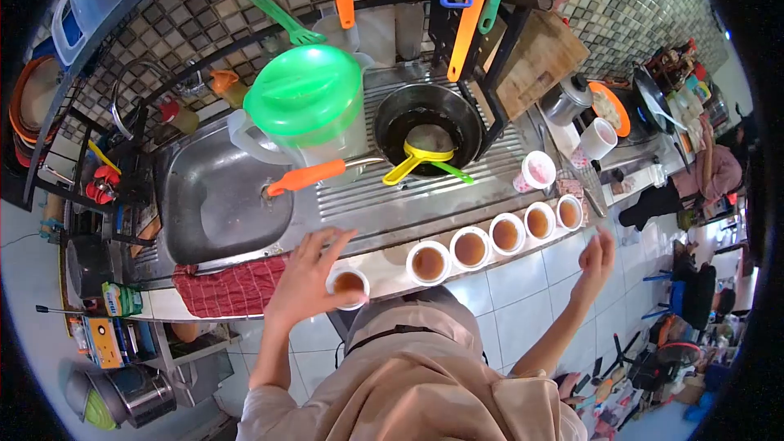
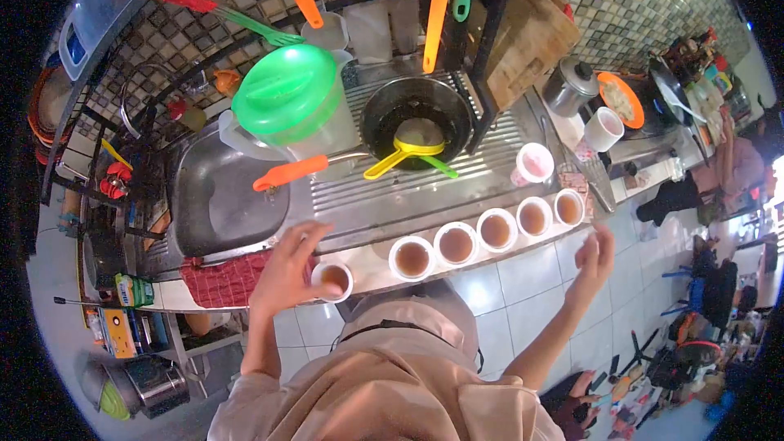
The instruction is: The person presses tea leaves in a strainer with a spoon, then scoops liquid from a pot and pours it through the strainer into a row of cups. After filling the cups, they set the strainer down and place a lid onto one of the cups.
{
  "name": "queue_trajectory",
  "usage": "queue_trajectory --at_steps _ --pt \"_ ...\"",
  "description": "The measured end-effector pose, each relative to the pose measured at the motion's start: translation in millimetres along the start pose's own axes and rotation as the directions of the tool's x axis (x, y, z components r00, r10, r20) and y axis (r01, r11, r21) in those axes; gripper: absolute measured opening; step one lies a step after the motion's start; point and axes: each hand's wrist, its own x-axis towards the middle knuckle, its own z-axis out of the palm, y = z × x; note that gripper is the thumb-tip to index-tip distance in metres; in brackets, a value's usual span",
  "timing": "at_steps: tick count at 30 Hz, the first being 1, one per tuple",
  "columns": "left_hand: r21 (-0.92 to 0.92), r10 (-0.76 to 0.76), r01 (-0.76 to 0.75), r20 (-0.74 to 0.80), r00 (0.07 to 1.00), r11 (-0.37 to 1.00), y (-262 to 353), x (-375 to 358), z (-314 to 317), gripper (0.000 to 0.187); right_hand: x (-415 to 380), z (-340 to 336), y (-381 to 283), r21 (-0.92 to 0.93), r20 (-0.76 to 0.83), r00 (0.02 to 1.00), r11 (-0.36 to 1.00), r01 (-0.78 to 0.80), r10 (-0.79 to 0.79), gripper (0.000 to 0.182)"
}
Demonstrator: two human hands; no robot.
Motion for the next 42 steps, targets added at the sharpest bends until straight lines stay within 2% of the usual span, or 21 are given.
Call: queue_trajectory --at_steps 2,4,5,6,9,11,17,19,26,32,42 --pt "-0.025 -0.017 0.019 0.044 0.999 1.0 -3 -18 9 0.089 -14 -12 24 0.364 -0.258 0.935 0.921 -0.138 0.242 0.02" --pt "-0.052 -0.052 0.056 0.07 0.996 0.997 -5 -31 26 0.094 -23 -9 32 0.406 -0.277 0.931 0.907 -0.11 0.237 0.018" --pt "-0.01 -0.073 0.074 0.081 0.994 0.997 -5 -37 34 0.094 -27 -6 30 0.449 -0.298 0.927 0.89 -0.075 0.229 0.015" --pt "0.034 -0.092 0.089 0.091 0.992 0.995 -5 -40 41 0.094 -29 0 25 0.449 -0.298 0.926 0.89 -0.077 0.231 0.015" --pt "-0.021 -0.086 0.086 0.007 0.996 0.996 -11 -44 60 0.087 -29 19 3 0.416 -0.376 0.907 0.909 -0.02 0.192 0.01" --pt "-0.052 -0.073 0.07 -0.067 0.995 0.996 -9 -41 61 0.082 -27 22 6 0.36 -0.298 0.953 0.931 0.06 0.054 0.012" --pt "-0.082 -0.096 0.093 -0.044 0.994 0.992 0 -23 64 0.079 -35 42 -12 0.383 -0.238 0.971 0.918 0.1 -0.006 0.011" --pt "-0.112 -0.111 0.109 -0.01 0.994 0.988 4 -16 66 0.08 -41 41 -12 0.385 -0.246 0.969 0.918 0.096 0.002 0.011" --pt "-0.154 -0.025 0.024 -0.009 1.0 0.988 8 -1 76 0.079 -54 29 -17 0.339 -0.3 0.951 0.94 0.03 0.078 0.007" --pt "-0.139 -0.007 0.008 0.007 1.0 0.99 10 3 76 0.077 -51 29 -15 0.322 -0.319 0.946 0.946 0.045 0.064 0.008" --pt "-0.103 -0.013 0.015 0.013 1.0 0.995 9 2 78 0.076 -35 52 -10 0.381 -0.193 0.98 0.924 0.033 0.044 0.011"
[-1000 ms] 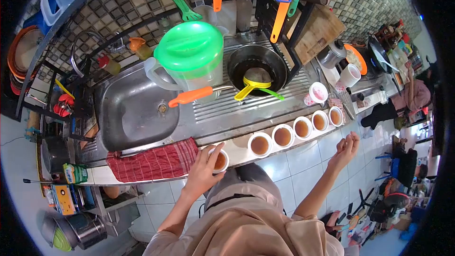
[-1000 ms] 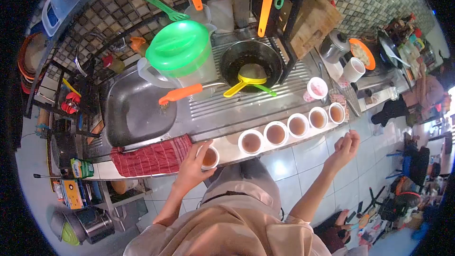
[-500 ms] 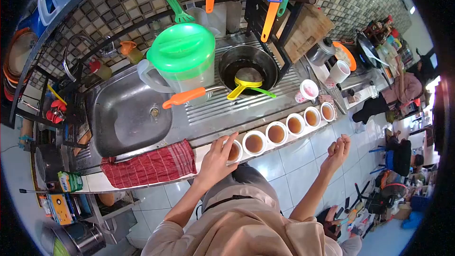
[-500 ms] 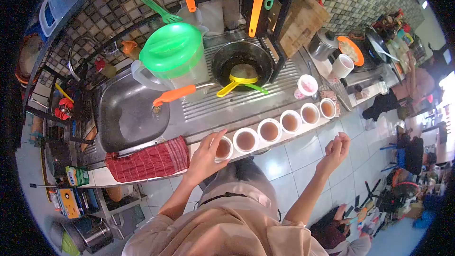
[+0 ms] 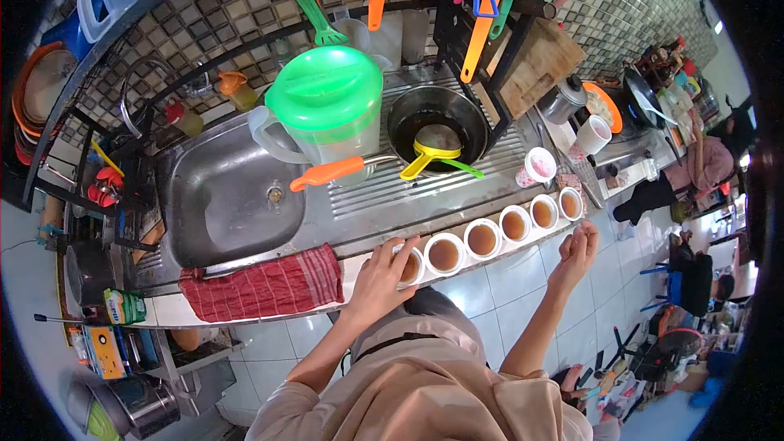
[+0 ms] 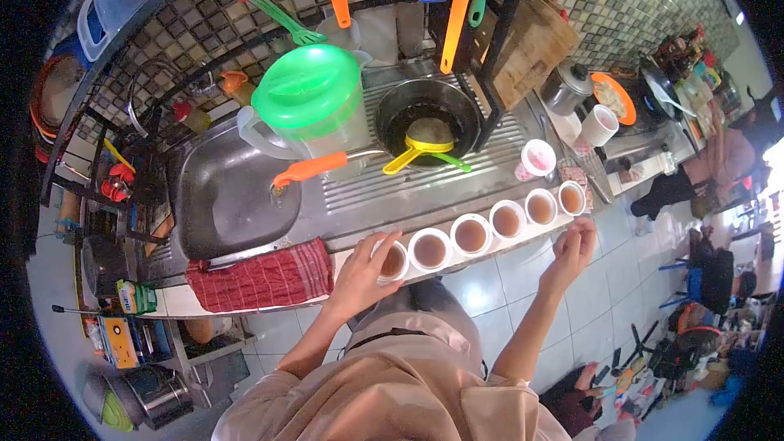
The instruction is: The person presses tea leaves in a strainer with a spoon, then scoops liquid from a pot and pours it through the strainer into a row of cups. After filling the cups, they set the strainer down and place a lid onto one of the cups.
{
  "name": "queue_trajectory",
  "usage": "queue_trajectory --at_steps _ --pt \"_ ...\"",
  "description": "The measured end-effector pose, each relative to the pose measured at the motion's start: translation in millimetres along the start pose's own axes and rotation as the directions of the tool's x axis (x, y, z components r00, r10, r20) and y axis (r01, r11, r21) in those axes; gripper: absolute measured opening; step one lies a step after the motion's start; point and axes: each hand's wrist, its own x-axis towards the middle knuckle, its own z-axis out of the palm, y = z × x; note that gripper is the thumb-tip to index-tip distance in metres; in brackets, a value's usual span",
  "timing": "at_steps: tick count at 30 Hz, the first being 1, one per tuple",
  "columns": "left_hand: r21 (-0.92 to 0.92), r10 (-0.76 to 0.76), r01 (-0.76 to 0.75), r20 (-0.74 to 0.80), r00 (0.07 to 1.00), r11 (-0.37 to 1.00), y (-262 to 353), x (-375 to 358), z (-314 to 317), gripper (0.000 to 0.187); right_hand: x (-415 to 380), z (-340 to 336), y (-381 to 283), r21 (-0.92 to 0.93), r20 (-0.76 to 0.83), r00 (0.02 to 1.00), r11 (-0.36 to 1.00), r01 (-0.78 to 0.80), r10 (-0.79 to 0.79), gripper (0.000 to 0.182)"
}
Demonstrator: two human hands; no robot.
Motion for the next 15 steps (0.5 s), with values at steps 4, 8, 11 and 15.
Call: queue_trajectory --at_steps 4,8,11,15 --pt "0.047 0.014 -0.012 -0.036 0.999 0.999 6 0 -6 0.085 -15 27 -3 -0.06 0.03 1.0 0.998 0.012 -0.01 0.012" --pt "0.061 0.085 -0.077 -0.139 0.987 0.995 20 0 -15 0.094 -45 51 0 -0.221 0.177 0.973 0.957 0.189 -0.151 0.023" --pt "-0.003 0.171 -0.175 -0.2 0.965 0.985 34 -1 -19 0.099 -85 73 -10 -0.082 0.387 0.922 0.996 0.043 -0.008 0.04" --pt "0.006 0.469 -0.471 -0.089 0.879 0.882 49 -10 7 0.097 -137 97 -5 0.185 0.717 0.581 0.699 -0.691 0.385 0.063"
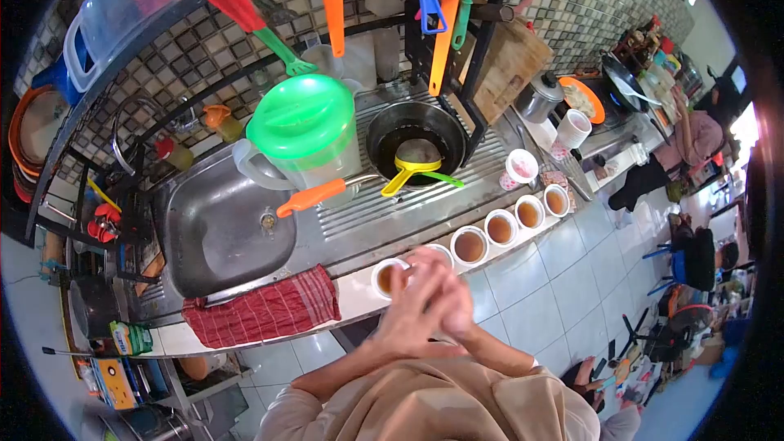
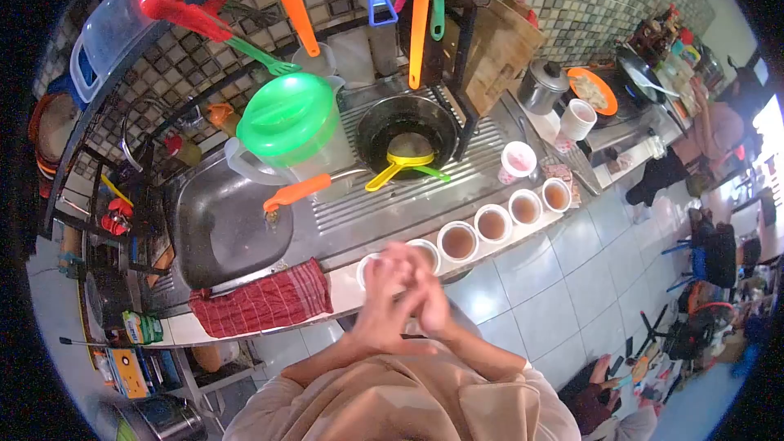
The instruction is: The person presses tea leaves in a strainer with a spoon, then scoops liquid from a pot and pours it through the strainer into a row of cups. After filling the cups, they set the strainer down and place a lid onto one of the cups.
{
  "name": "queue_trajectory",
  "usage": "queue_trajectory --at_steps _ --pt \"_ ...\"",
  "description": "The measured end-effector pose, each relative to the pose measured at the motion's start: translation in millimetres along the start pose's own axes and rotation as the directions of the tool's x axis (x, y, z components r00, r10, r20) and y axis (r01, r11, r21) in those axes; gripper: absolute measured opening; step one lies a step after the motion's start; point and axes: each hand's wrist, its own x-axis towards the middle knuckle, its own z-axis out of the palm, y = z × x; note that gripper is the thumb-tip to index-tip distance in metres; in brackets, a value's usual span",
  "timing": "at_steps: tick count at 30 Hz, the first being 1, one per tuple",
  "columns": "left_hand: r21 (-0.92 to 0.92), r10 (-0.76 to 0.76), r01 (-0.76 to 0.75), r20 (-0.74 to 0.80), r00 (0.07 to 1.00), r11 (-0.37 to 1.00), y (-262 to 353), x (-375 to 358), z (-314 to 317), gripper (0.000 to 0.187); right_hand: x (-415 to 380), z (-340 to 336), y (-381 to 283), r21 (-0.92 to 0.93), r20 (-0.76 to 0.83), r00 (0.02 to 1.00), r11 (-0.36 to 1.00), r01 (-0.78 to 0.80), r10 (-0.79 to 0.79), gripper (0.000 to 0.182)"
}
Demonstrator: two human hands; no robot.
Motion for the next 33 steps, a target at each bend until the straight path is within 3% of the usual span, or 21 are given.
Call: queue_trajectory --at_steps 1,2,3,6,7,8,9,10,11,14,17,19,20,22,23,25,26,27,29,30,33 --pt "-0.086 0.092 -0.089 0.029 0.995 0.992 8 3 8 0.085 -1 3 1 -0.117 0.114 0.967 0.97 -0.214 0.227 0.068" --pt "0.023 0.177 -0.177 0.015 0.984 0.984 16 6 14 0.074 -2 6 2 0.099 0.258 0.88 0.895 -0.435 0.4 0.067" --pt "0.132 0.26 -0.259 0.009 0.966 0.957 23 9 20 0.065 -4 8 4 0.267 0.431 0.747 0.72 -0.641 0.506 0.067" --pt "0.077 0.216 -0.221 0.076 0.973 0.972 12 0 60 0.05 -5 -27 19 0.344 0.577 0.723 0.69 -0.637 0.38 0.064" --pt "0.082 0.218 -0.225 0.082 0.972 0.971 -33 -69 158 0.05 -4 -46 26 0.381 0.641 0.703 0.668 -0.639 0.308 0.063" --pt "-0.338 0.223 -0.274 -0.182 0.958 0.9 -73 -90 266 0.041 -4 -61 30 0.414 0.696 0.68 0.646 -0.641 0.229 0.062" --pt "-0.668 0.106 -0.379 -0.411 0.905 0.641 -107 -96 366 0.033 -5 -72 29 0.445 0.742 0.655 0.623 -0.643 0.146 0.061" --pt "-0.824 -0.106 -0.507 -0.545 0.832 0.254 -140 -132 439 0.029 -12 -72 18 0.418 0.638 0.727 0.679 -0.604 0.254 0.059" --pt "-0.827 -0.101 -0.505 -0.54 0.835 0.248 -130 -121 415 0.029 -18 -84 24 0.422 0.633 0.733 0.683 -0.596 0.248 0.059" --pt "-0.746 0.07 -0.471 -0.5 0.863 0.471 -82 -103 317 0.023 -34 -104 40 0.529 0.666 0.734 0.61 -0.59 0.132 0.06" --pt "-0.605 0.221 -0.456 -0.423 0.879 0.653 -27 -58 193 0.018 -44 -58 -3 0.474 0.385 0.917 0.829 -0.296 0.107 0.061" --pt "-0.481 0.307 -0.453 -0.353 0.884 0.751 5 -6 104 0.014 -45 -44 -21 0.496 0.326 0.945 0.847 -0.189 0.019 0.061" --pt "-0.425 0.3 -0.531 -0.499 0.813 0.733 7 9 99 0.017 -44 -43 -27 0.433 0.322 0.942 0.9 -0.053 -0.099 0.06" --pt "-0.466 0.228 -0.472 -0.488 0.843 0.748 15 7 88 0.013 -43 -48 -34 0.291 0.347 0.901 0.943 0.161 -0.261 0.049" --pt "-0.499 0.159 -0.412 -0.473 0.867 0.762 15 6 84 0.01 -42 -50 -37 0.293 0.35 0.901 0.944 0.154 -0.255 0.049" --pt "-0.532 0.106 -0.433 -0.537 0.837 0.728 14 9 83 0.005 -38 -52 -46 -0.041 0.384 0.908 0.979 0.2 -0.169 0.035" --pt "-0.494 0.099 -0.409 -0.54 0.836 0.767 13 8 81 0.005 -36 -46 -51 0.0 0.36 0.92 0.986 0.167 -0.156 0.021" --pt "-0.454 0.091 -0.384 -0.544 0.834 0.804 12 9 80 0.005 -33 -44 -60 0.003 0.377 0.914 0.987 0.159 -0.148 0.021" --pt "-0.385 0.042 -0.317 -0.576 0.816 0.867 14 18 79 0.008 -23 -48 -81 -0.319 0.323 0.946 0.944 0.087 0.022 0.022" --pt "-0.319 0.024 -0.246 -0.566 0.824 0.915 13 24 80 0.011 -15 -55 -91 -0.341 0.321 0.947 0.937 0.081 0.034 0.014" --pt "-0.176 -0.001 -0.092 -0.467 0.884 0.98 14 65 78 0.018 36 -82 -134 -0.585 0.124 0.979 0.786 0.201 -0.159 0.016"
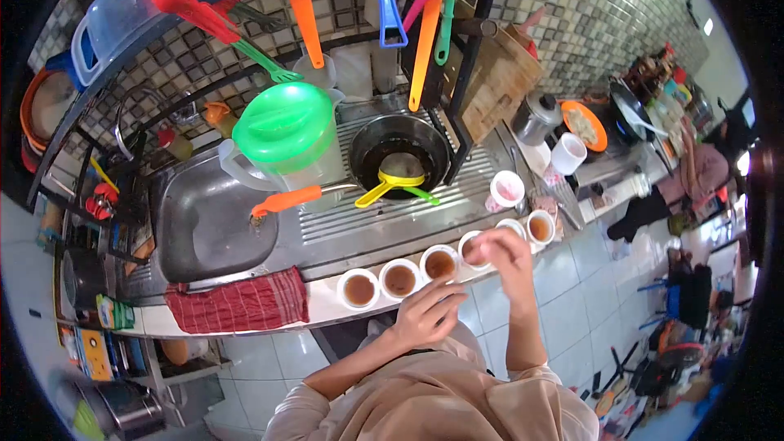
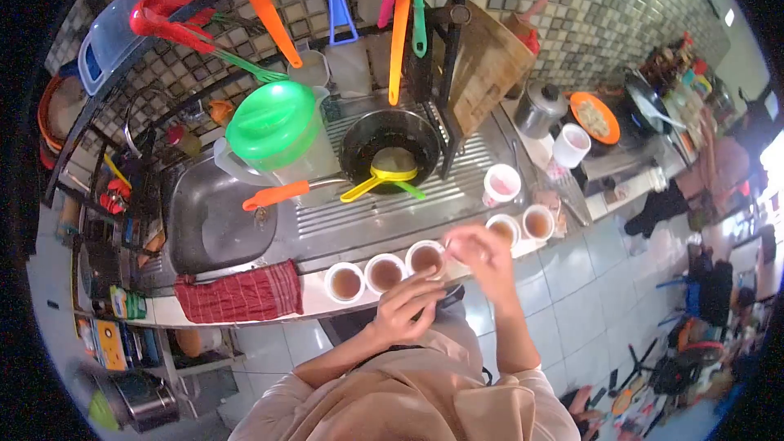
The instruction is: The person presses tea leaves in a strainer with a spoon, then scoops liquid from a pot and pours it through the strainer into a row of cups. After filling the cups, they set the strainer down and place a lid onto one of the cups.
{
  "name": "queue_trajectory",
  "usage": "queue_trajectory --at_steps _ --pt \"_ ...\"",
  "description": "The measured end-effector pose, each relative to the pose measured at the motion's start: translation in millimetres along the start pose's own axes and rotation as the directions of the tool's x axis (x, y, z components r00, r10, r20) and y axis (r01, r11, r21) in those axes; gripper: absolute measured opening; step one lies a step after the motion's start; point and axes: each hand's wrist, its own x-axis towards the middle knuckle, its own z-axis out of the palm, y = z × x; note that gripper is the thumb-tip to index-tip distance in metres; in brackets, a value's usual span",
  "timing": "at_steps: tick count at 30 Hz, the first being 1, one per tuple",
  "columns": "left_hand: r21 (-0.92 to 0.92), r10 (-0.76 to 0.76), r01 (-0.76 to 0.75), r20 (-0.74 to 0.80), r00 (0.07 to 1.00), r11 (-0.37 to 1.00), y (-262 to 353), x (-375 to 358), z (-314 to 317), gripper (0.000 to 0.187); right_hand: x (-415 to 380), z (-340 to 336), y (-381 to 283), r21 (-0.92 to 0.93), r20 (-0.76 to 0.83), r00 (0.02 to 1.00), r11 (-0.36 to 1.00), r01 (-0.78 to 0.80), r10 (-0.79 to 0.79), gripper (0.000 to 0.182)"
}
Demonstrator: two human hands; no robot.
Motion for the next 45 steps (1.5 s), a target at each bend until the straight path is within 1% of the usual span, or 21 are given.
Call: queue_trajectory --at_steps 1,2,3,4,5,6,7,8,10,11,12,17,19,21,24,28,34,37,40,42,45 --pt "0.033 -0.026 0.024 0.045 0.999 0.999 0 12 8 0.017 17 -17 1 -0.178 -0.039 0.998 0.984 0.031 -0.038 0.014" --pt "0.065 -0.053 0.047 0.09 0.995 0.997 0 23 18 0.016 32 -31 0 -0.18 -0.019 0.999 0.983 0.041 -0.045 0.014" --pt "0.074 -0.049 0.043 0.073 0.996 0.996 1 36 28 0.016 47 -45 -2 -0.496 -0.028 0.984 0.857 0.138 -0.174 0.015" --pt "0.18 -0.078 0.049 0.157 0.985 0.982 2 48 39 0.02 57 -59 -1 -0.754 0.001 0.954 0.626 0.198 -0.301 0.017" --pt "0.28 -0.12 0.05 0.24 0.963 0.959 2 57 50 0.025 64 -76 8 -0.755 0.01 0.953 0.623 0.207 -0.304 0.017" --pt "0.28 -0.122 0.054 0.233 0.965 0.958 -1 63 64 0.025 70 -93 21 -0.826 0.042 0.953 0.527 0.201 -0.299 0.02" --pt "0.352 -0.163 0.064 0.26 0.952 0.934 -5 68 78 0.032 74 -105 26 -0.885 0.071 0.955 0.423 0.194 -0.288 0.022" --pt "0.423 -0.206 0.071 0.283 0.937 0.903 -8 73 89 0.038 76 -116 30 -0.885 0.078 0.955 0.421 0.198 -0.286 0.022" --pt "0.478 -0.224 0.067 0.281 0.933 0.876 -13 83 105 0.043 80 -129 34 -0.931 0.179 0.973 0.295 0.215 -0.145 0.023" --pt "0.508 -0.266 0.089 0.287 0.921 0.857 -15 86 112 0.043 82 -134 37 -0.928 0.222 0.965 0.273 0.253 -0.139 0.023" --pt "0.536 -0.31 0.114 0.291 0.905 0.836 -16 89 118 0.043 84 -139 40 -0.925 0.236 0.963 0.272 0.264 -0.131 0.023" --pt "0.55 -0.332 0.15 0.247 0.91 0.821 -26 95 141 0.047 95 -155 50 -0.883 0.372 0.928 0.298 0.362 -0.024 0.023" --pt "0.57 -0.39 0.184 0.263 0.882 0.801 -25 97 144 0.048 99 -159 56 -0.87 0.4 0.916 0.319 0.377 0.008 0.023" --pt "0.576 -0.414 0.208 0.252 0.875 0.79 -25 97 148 0.049 102 -162 61 -0.84 0.39 0.918 0.436 0.322 0.074 0.02" --pt "0.592 -0.427 0.222 0.231 0.874 0.775 -28 95 153 0.049 105 -164 63 -0.817 0.422 0.907 0.44 0.372 0.016 0.019" --pt "0.621 -0.442 0.223 0.222 0.869 0.751 -34 93 157 0.051 107 -165 61 -0.81 0.448 0.894 0.424 0.407 -0.003 0.019" --pt "0.638 -0.412 0.204 0.194 0.891 0.742 -29 95 157 0.054 108 -167 60 -0.781 0.479 0.878 0.463 0.42 0.012 0.02" --pt "0.639 -0.411 0.205 0.19 0.892 0.741 -25 97 157 0.054 108 -164 59 -0.792 0.483 0.875 0.428 0.434 0.006 0.02" --pt "0.646 -0.441 0.212 0.214 0.871 0.733 -23 100 156 0.053 108 -164 60 -0.783 0.493 0.87 0.437 0.443 0.002 0.02" --pt "0.644 -0.432 0.21 0.208 0.877 0.735 -26 99 157 0.053 109 -163 60 -0.785 0.482 0.875 0.46 0.416 0.032 0.019" --pt "0.642 -0.428 0.211 0.203 0.881 0.737 -28 97 159 0.052 111 -163 61 -0.771 0.495 0.869 0.468 0.432 0.013 0.017"
